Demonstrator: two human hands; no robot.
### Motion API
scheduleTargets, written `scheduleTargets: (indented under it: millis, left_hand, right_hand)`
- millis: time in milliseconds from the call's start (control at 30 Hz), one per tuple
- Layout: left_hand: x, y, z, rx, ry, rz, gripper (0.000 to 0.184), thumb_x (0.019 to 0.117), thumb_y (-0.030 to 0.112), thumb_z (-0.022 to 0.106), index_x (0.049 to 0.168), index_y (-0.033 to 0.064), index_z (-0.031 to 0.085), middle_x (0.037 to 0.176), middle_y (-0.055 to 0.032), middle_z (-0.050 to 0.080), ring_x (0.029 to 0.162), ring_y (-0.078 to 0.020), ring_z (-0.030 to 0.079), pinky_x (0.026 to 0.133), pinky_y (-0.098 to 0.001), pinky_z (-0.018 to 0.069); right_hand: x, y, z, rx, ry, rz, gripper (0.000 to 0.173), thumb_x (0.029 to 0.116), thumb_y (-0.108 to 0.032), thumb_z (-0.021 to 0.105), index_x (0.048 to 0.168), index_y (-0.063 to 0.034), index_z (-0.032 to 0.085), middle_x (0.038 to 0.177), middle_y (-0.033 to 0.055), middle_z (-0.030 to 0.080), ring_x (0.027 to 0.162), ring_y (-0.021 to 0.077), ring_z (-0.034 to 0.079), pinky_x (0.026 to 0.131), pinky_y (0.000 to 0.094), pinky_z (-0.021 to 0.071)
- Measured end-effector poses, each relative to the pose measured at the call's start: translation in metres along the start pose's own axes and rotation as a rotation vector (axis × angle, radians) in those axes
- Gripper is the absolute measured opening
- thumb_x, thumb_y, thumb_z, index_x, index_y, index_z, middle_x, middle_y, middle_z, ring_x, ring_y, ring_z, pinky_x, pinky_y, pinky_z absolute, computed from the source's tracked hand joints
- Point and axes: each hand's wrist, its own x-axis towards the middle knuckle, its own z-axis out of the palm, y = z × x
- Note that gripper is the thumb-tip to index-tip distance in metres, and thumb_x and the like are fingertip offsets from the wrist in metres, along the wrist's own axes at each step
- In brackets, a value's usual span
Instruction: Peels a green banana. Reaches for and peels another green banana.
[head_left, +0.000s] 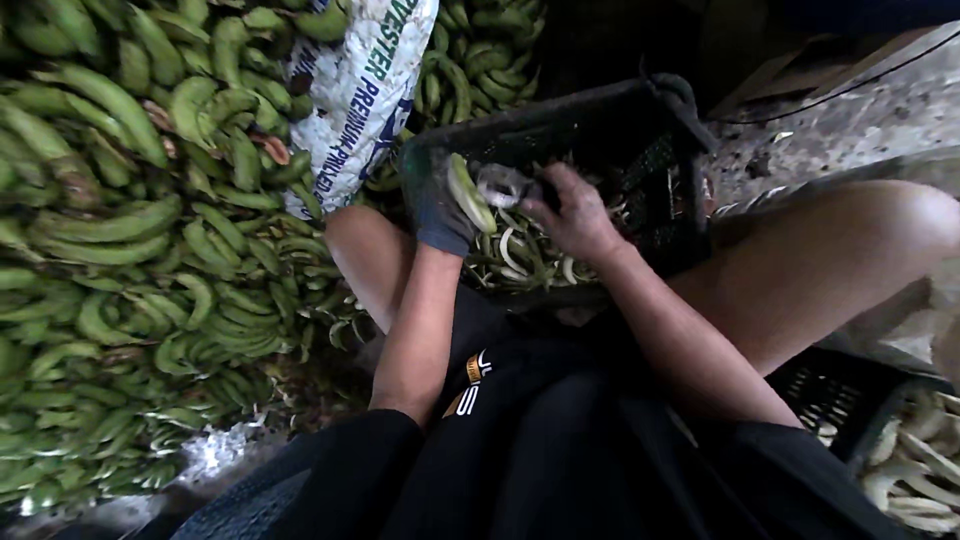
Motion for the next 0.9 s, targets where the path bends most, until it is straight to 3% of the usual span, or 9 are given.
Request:
scheduleTargets:
  millis: [100,233,400,500,567,600,667,733,900]
  left_hand:
    - [0.013,0.005,-0.015,-0.196,-0.056,-0.123,0.053,0.1087,0.048,0.023,0.105,0.0066,0.056,0.078,-0.0118,0.062,0.065,-0.0239,0.062,0.06,-0.042,0.0577]
    - [0.009,0.011,0.002,0.04,0.035,-0.068,0.034,0.1117,0.029,0.032,0.12,0.0053,0.054,0.086,-0.0103,0.061,0.069,-0.0196,0.061,0.064,-0.0376,0.0581]
    - [0.008,0.015,0.011,0.113,0.063,-0.048,0.037,0.112,0.032,0.029,0.118,0.0061,0.054,0.084,-0.0092,0.061,0.068,-0.0202,0.062,0.062,-0.0387,0.0588]
    - [-0.016,0.007,0.034,0.709,0.371,0.018,0.04,0.1111,0.031,0.04,0.129,0.0016,0.06,0.111,-0.0133,0.067,0.099,-0.0188,0.066,0.088,-0.0377,0.0576]
    - [-0.031,0.006,0.042,1.085,0.272,-0.028,0.044,0.1107,0.031,0.04,0.14,0.0026,0.057,0.134,-0.0159,0.063,0.123,-0.0208,0.06,0.107,-0.0401,0.0465]
    - [-0.038,0.004,0.039,1.067,0.186,-0.048,0.043,0.1106,0.031,0.041,0.14,0.0046,0.058,0.131,-0.0123,0.065,0.118,-0.0153,0.061,0.104,-0.035,0.049]
    - [-0.045,0.003,0.039,0.731,-0.041,-0.162,0.037,0.1118,0.031,0.037,0.132,0.0081,0.058,0.102,-0.0044,0.069,0.085,-0.008,0.067,0.075,-0.027,0.0594]
    - [-0.049,0.003,0.035,0.374,-0.222,-0.338,0.04,0.1126,0.035,0.031,0.127,0.0073,0.057,0.088,-0.0099,0.068,0.068,-0.0182,0.067,0.06,-0.0349,0.061]
    - [-0.022,0.016,0.017,0.042,-0.045,-0.25,0.048,0.1116,0.044,0.025,0.118,0.0087,0.058,0.086,-0.0112,0.068,0.061,-0.0189,0.065,0.051,-0.0334,0.0579]
  right_hand:
    - [-0.01,-0.007,0.017,-0.084,-0.104,-0.089,0.048,0.1006,-0.045,0.063,0.123,-0.0025,0.063,0.12,0.0186,0.066,0.112,0.035,0.065,0.097,0.061,0.0502]
    - [-0.006,-0.008,0.016,-0.215,-0.122,-0.106,0.052,0.1038,-0.047,0.054,0.131,-0.0031,0.059,0.13,0.0201,0.064,0.122,0.0388,0.062,0.099,0.0611,0.0486]
    - [-0.007,-0.004,0.024,-0.245,-0.014,-0.197,0.048,0.1045,-0.044,0.054,0.12,0.001,0.061,0.117,0.0223,0.067,0.112,0.0398,0.066,0.093,0.0568,0.0534]
    - [0.004,-0.008,0.024,-0.073,-0.009,-0.022,0.046,0.1053,-0.039,0.056,0.128,0.0009,0.058,0.114,0.0196,0.069,0.103,0.0325,0.071,0.092,0.052,0.0575]
    - [0.014,-0.005,0.018,-0.027,-0.031,0.085,0.046,0.1062,-0.04,0.054,0.13,-0.0005,0.058,0.114,0.0194,0.069,0.105,0.0325,0.07,0.095,0.0533,0.056]
    - [0.017,-0.001,0.014,-0.016,-0.036,0.151,0.046,0.1066,-0.04,0.054,0.131,-0.0014,0.058,0.114,0.019,0.069,0.106,0.032,0.07,0.096,0.0529,0.0551]
    - [0.027,0.007,-0.001,-0.018,0.017,0.285,0.046,0.1075,-0.04,0.052,0.133,-0.0014,0.057,0.113,0.02,0.07,0.105,0.0321,0.07,0.096,0.0516,0.0549]
    - [0.035,0.022,-0.014,-0.042,0.057,0.377,0.047,0.1063,-0.043,0.054,0.131,-0.003,0.059,0.11,0.0193,0.071,0.103,0.0324,0.071,0.093,0.0532,0.056]
    - [0.018,0.008,-0.014,-0.035,0.067,0.17,0.047,0.1036,-0.042,0.059,0.129,-0.0029,0.059,0.109,0.0152,0.07,0.098,0.0258,0.07,0.091,0.0469,0.0572]
